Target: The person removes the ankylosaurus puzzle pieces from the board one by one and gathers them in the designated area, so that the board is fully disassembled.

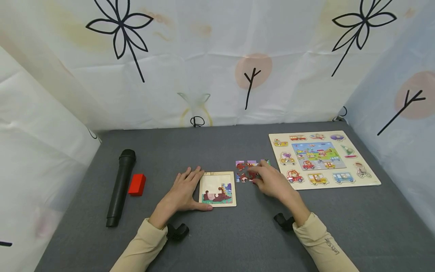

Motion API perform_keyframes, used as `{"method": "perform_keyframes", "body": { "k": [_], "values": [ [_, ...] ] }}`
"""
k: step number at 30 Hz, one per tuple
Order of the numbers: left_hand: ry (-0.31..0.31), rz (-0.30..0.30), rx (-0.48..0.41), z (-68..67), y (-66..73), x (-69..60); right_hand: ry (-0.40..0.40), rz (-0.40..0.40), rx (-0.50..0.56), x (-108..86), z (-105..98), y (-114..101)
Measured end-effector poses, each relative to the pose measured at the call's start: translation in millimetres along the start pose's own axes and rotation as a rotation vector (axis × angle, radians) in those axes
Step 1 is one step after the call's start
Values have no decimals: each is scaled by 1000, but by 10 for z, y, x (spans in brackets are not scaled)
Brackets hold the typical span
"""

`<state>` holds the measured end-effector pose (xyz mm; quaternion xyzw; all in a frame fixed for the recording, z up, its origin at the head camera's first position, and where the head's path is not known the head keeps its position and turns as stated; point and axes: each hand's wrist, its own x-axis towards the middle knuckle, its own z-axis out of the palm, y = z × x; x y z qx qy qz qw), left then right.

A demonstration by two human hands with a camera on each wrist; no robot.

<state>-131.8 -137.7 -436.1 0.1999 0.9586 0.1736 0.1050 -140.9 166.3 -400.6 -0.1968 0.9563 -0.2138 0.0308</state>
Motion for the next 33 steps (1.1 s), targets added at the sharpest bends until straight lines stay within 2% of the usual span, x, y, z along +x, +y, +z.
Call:
{"method": "perform_keyframes", "body": {
  "k": [7, 17, 25, 33],
  "values": [
    [-5, -3, -6, -32, 19, -24, -20, -2, 49, 20, 10, -157],
    [-13, -8, -7, -26, 19, -16, -36, -40, 51, 63, 100, -388],
    [-9, 1, -6, -19, 12, -7, -89, -42, 77, 104, 214, -557],
    [-5, 3, -7, -10, 4, -9, -119, -42, 46, 116, 313, -631]
  ]
}}
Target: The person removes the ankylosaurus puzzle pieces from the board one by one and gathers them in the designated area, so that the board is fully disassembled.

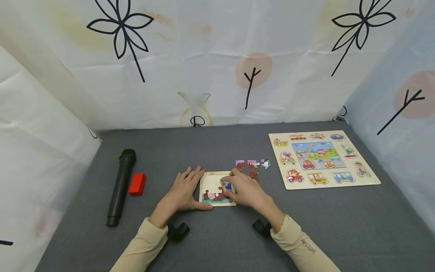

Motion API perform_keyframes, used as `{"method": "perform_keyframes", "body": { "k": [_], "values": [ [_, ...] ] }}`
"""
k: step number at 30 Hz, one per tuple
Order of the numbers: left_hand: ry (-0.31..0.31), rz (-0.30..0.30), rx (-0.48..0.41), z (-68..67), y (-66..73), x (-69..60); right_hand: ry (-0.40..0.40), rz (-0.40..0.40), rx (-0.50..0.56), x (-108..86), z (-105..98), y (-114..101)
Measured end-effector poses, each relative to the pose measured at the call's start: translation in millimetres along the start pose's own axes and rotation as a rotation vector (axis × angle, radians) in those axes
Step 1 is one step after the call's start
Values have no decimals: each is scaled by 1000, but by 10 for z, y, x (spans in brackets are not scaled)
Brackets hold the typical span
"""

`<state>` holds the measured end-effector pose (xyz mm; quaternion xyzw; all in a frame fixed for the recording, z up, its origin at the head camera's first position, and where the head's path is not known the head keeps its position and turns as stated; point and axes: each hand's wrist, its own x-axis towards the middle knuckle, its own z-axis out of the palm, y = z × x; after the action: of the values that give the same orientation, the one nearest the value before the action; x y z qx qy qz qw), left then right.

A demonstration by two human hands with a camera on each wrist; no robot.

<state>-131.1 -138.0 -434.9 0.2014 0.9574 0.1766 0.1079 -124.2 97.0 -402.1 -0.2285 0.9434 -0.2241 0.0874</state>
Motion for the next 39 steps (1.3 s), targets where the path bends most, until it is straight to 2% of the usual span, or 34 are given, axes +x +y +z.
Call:
{"method": "perform_keyframes", "body": {
  "k": [13, 22, 31, 39],
  "values": [
    [5, 0, 8, 10, 2, 9, -6, 14, -10, 19, 44, 8],
    [9, 3, 2, 17, -6, 7, 20, -10, -1, 6, 48, 7],
    [9, 5, 5, 21, -10, 13, 9, 15, -4, 8, 50, -9],
    [10, 10, 10, 13, -3, 9, 13, 15, 32, 8, 35, -15]
  ]
}}
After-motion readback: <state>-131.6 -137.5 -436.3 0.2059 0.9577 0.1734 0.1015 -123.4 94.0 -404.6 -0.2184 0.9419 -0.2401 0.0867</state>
